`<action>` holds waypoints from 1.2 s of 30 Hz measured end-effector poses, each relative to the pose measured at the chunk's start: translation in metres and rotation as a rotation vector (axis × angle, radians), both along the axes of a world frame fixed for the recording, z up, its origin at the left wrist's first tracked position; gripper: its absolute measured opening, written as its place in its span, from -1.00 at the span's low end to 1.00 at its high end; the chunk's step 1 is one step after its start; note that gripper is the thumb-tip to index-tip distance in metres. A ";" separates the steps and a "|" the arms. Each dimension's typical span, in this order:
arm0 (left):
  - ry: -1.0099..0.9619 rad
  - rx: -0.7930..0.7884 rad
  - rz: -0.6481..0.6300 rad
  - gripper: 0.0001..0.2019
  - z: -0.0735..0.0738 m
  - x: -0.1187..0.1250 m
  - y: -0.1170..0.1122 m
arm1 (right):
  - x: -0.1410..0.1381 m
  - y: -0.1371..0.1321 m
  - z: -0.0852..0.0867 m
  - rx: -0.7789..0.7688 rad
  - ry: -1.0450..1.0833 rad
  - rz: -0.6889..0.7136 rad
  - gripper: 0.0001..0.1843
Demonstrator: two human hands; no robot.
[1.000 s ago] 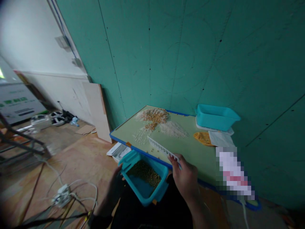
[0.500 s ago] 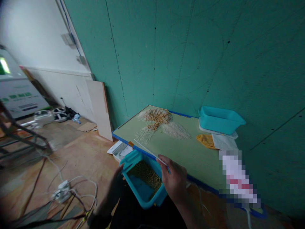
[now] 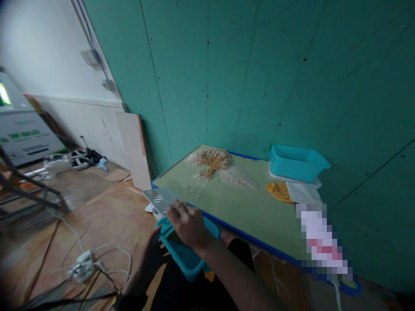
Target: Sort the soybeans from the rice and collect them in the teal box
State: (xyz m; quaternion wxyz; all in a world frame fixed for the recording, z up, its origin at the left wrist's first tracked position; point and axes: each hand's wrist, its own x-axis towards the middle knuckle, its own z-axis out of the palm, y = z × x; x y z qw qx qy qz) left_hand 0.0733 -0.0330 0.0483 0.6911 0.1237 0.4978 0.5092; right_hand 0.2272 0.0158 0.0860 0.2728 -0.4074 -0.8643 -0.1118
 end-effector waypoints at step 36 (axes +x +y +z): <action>0.022 -0.049 -0.011 -0.65 -0.010 -0.006 0.009 | -0.011 0.003 0.051 -0.308 -0.144 -0.386 -0.50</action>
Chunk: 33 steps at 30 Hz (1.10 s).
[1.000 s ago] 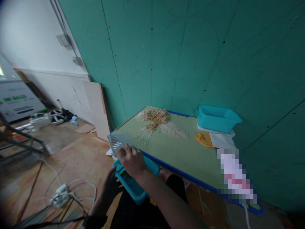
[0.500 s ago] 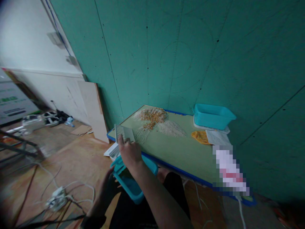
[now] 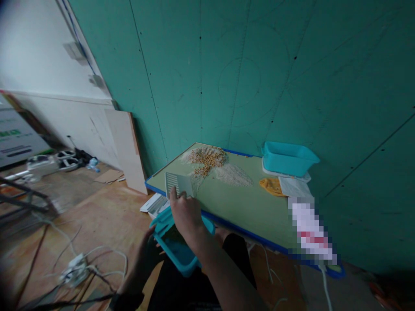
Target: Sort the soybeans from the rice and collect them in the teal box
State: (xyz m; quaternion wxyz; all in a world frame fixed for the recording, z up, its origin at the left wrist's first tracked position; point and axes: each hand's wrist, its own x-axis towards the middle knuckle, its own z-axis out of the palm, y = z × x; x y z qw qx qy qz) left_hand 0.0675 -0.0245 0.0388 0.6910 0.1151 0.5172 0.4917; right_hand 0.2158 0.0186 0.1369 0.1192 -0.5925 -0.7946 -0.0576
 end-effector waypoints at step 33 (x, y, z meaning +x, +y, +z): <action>-0.024 0.052 -0.013 -0.66 0.003 0.011 -0.010 | 0.194 0.007 -0.027 0.335 0.248 -0.314 -0.62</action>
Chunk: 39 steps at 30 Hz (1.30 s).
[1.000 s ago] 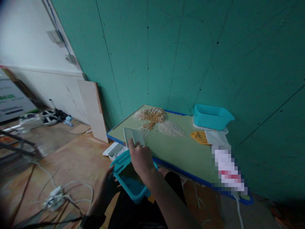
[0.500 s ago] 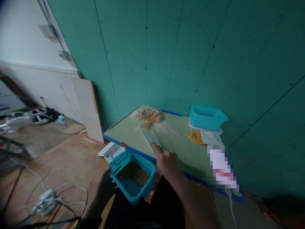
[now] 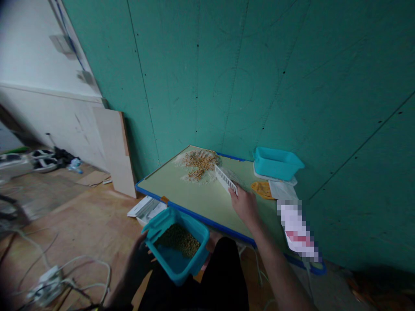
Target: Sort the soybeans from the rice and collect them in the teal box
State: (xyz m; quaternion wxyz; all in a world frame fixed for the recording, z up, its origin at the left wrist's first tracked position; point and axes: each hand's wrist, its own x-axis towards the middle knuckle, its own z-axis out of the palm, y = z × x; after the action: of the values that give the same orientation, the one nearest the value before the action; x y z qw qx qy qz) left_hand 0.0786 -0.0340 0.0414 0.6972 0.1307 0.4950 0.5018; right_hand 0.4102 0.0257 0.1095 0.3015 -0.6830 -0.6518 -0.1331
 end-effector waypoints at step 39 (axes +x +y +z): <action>0.066 0.030 0.035 -0.57 -0.049 -0.046 0.021 | -0.050 0.163 0.004 -0.075 0.605 0.304 -0.72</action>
State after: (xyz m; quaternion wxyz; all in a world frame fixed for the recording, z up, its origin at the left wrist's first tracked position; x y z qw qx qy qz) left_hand 0.0330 -0.0129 -0.0073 0.6696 0.1491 0.5122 0.5167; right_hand 0.3600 0.1891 0.1138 0.4725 -0.5972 -0.6315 0.1460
